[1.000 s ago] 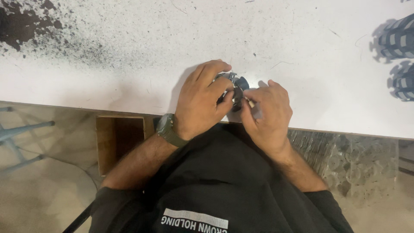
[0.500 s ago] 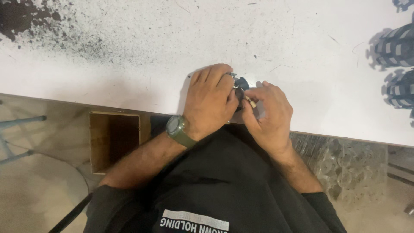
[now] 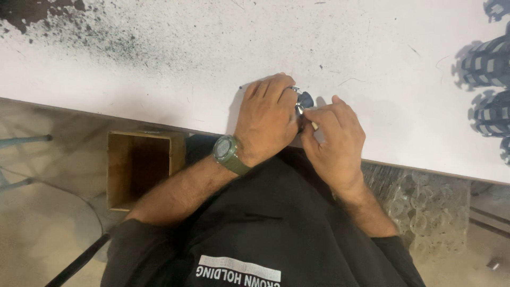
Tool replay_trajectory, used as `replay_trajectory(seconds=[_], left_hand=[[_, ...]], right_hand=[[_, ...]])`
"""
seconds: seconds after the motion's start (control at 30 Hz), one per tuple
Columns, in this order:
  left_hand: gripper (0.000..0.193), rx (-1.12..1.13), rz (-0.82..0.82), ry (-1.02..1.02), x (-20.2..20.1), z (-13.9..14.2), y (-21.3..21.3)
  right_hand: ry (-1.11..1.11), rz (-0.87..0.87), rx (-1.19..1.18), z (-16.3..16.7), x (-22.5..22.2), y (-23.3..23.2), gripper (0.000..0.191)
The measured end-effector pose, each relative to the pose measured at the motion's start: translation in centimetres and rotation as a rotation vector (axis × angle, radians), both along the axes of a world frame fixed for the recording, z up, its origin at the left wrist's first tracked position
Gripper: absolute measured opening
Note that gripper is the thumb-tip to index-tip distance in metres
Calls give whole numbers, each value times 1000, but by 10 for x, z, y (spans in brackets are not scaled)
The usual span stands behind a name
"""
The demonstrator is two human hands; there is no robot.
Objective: The person sits at a white workbench and uses a small flat scraper to remove dark debris from small black plastic mechanical parts, working on one part at a time. They rotate each part while scraping, set finished parts aside on the table, and pick up the next part to continue.
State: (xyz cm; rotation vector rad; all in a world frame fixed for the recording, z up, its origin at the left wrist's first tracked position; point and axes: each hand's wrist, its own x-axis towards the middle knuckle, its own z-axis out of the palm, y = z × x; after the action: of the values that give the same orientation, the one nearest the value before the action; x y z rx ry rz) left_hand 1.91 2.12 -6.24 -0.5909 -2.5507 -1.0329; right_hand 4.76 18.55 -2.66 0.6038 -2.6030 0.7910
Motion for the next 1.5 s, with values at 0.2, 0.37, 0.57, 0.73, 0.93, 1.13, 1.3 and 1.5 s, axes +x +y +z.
replay_trajectory(seconds=[0.2, 0.37, 0.57, 0.73, 0.93, 1.13, 1.3, 1.5], left_hand=[[22, 63, 56, 20, -2, 29, -25], [27, -42, -55, 5, -13, 36, -29], [15, -128, -117, -29, -18, 35, -26], [12, -165, -195, 38, -19, 43, -38], [13, -172, -316, -16, -19, 50, -25], [9, 15, -159, -226, -24, 48, -24], [9, 11, -180, -276, -23, 43, -28], [9, 29, -169, -260, -21, 42, -28]], right_hand=[[21, -58, -128, 1, 1, 3, 19], [15, -108, -201, -12, -1, 5, 18], [9, -93, -187, -17, -5, 5, 18], [4, -75, -206, -14, -5, 7, 19], [29, -68, -178, -13, -10, 6, 22], [122, 19, -223, -11, -6, 6, 27], [112, 26, -185, -13, -5, 4, 28], [75, 10, -137, -13, -7, 4, 29]])
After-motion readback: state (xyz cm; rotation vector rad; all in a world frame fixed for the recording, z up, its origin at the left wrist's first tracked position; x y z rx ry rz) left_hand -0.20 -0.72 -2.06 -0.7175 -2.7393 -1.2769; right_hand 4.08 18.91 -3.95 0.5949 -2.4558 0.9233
